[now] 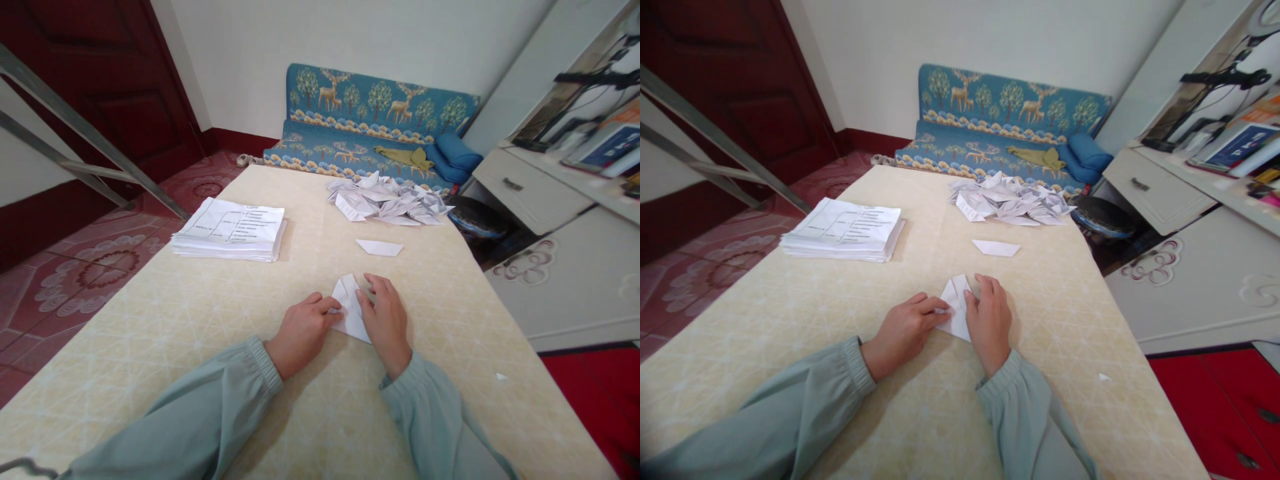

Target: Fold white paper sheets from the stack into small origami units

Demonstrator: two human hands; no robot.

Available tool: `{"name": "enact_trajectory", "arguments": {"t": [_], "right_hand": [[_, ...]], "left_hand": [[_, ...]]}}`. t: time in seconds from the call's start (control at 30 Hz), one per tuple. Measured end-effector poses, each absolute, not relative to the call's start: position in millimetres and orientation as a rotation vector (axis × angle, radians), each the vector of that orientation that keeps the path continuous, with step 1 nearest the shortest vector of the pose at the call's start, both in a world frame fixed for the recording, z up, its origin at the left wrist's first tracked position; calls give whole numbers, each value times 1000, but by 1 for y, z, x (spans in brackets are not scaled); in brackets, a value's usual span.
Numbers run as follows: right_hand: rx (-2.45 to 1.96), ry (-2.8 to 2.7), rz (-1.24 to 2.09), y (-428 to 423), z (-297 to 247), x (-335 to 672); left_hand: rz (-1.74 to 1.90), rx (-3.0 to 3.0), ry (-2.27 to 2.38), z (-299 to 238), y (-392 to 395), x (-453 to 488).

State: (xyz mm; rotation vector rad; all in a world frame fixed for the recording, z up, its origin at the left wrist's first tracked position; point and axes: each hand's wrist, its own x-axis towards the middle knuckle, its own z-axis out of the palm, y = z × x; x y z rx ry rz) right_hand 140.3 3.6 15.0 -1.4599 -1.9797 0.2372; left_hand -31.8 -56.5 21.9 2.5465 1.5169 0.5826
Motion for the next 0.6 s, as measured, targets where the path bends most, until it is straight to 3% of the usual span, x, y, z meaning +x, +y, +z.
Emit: {"name": "enact_trajectory", "arguments": {"t": [0.23,0.6], "right_hand": [[-1564,-1984,504,33,15,142],[-1637,-2249,582,57,33,139]], "left_hand": [[586,2537,1488,21,-53,-34],[611,2536,1393,21,-48,-37]]}}
